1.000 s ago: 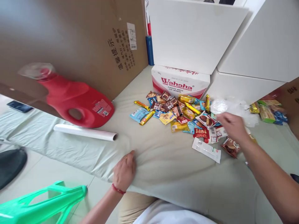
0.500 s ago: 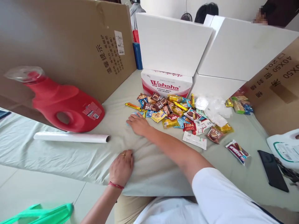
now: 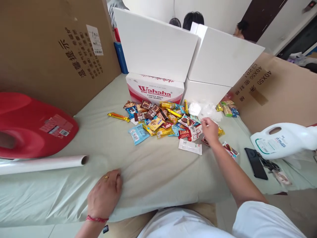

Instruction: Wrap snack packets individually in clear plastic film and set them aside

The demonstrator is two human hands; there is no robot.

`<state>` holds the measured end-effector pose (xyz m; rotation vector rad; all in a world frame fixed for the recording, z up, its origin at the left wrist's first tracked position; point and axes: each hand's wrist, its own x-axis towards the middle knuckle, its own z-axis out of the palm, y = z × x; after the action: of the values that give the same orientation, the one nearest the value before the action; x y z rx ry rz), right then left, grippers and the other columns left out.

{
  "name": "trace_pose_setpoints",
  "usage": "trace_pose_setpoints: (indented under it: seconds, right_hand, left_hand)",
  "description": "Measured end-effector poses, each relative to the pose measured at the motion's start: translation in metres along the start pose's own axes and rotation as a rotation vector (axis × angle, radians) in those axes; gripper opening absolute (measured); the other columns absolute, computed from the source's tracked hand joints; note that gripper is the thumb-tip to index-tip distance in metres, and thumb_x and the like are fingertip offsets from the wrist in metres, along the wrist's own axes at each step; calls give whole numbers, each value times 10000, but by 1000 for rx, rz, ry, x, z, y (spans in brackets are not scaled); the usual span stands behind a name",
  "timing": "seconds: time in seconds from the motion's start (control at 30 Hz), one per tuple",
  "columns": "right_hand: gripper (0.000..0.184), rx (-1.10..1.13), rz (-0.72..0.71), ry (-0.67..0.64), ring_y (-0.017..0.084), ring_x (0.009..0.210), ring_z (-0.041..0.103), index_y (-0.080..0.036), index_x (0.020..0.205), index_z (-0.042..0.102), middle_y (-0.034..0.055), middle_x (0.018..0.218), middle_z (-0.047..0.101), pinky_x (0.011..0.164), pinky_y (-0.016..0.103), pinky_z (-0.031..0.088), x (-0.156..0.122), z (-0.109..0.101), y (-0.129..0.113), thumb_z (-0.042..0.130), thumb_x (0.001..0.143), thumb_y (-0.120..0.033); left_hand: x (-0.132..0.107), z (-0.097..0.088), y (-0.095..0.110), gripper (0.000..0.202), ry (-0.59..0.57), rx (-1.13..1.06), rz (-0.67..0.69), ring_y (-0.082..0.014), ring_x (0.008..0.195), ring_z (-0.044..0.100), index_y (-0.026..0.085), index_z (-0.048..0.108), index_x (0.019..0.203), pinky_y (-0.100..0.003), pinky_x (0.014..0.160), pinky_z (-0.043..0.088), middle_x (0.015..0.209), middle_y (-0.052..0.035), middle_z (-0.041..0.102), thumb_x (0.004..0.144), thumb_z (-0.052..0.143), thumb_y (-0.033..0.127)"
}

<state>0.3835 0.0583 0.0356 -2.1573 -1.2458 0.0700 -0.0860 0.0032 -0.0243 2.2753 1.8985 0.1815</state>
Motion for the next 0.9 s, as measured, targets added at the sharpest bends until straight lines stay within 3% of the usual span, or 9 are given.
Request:
trace_pose_setpoints:
  seconds: [0.1, 0.23, 0.33, 0.47, 0.6, 0.67, 0.73, 0.83, 0.9]
  right_hand:
    - [316, -129, 169, 62, 263, 1015, 660, -145, 1122, 716, 161, 1178, 706, 970, 379, 469, 39, -33, 56, 611, 851, -270]
    - [298, -190, 250, 25, 268, 819, 670, -145, 969, 741, 120, 893, 739, 823, 373, 512, 60, -40, 88, 715, 721, -308]
    - [300, -167, 179, 64, 268, 783, 664, -140, 931, 738, 118, 832, 736, 796, 377, 514, 61, -39, 91, 662, 778, -386]
    - [455, -97, 10, 173, 246, 867, 668, -148, 1181, 689, 124, 1002, 745, 842, 370, 514, 67, -53, 81, 490, 925, -468]
    - [328, 23, -147, 190, 222, 772, 628, -172, 988, 734, 92, 879, 728, 788, 373, 511, 62, -63, 58, 597, 871, -446]
    - [300, 241, -74, 183, 167, 647, 560, -180, 922, 720, 51, 815, 691, 636, 314, 490, 42, -55, 39, 682, 814, -457]
    - [346, 577, 85, 65, 96, 498, 419, -191, 905, 692, -18, 716, 612, 449, 239, 366, 9, -34, 16, 776, 737, -482]
    - [406, 957, 275, -213, 45, 435, 323, -203, 827, 628, -68, 653, 533, 353, 182, 227, -52, 6, -22, 875, 666, -482]
    - [429, 1107, 378, -288, 28, 419, 271, -210, 787, 580, -94, 607, 483, 344, 162, 223, -87, 32, -44, 894, 671, -478]
  left_hand:
    - [1, 2, -3, 365, 9, -42, -19, -272, 913, 701, 213, 658, 941, -364, 705, 501, 949, -76, 743, 983, 304, 291]
    - [0, 3, -3, 375, -8, -106, -71, -292, 960, 699, 208, 687, 984, -374, 691, 507, 1015, -98, 753, 958, 327, 308]
    - [0, 4, -2, 398, -28, -136, -107, -306, 1004, 701, 209, 689, 1010, -390, 712, 514, 1064, -112, 756, 958, 313, 326]
    - [0, 10, -8, 356, -13, -154, -130, -327, 1038, 703, 237, 680, 989, -419, 746, 529, 1087, -99, 761, 934, 344, 341]
    - [-1, 8, -13, 301, 39, -266, -138, -296, 903, 709, 269, 676, 994, -402, 717, 533, 995, -51, 769, 925, 396, 356]
    - [1, 0, 1, 256, 72, -414, -72, -252, 829, 691, 266, 665, 1006, -368, 721, 529, 957, -36, 752, 929, 440, 361]
    - [9, -8, 30, 228, 65, -599, 40, -207, 758, 656, 260, 659, 977, -328, 703, 512, 900, -17, 719, 931, 474, 384]
    - [36, -9, 88, 294, -170, -954, 219, -170, 752, 630, 226, 673, 962, -278, 665, 497, 882, -23, 700, 952, 512, 472]
    - [61, -1, 122, 370, -270, -1172, 204, -160, 769, 618, 196, 664, 963, -255, 642, 486, 895, -40, 693, 927, 565, 551]
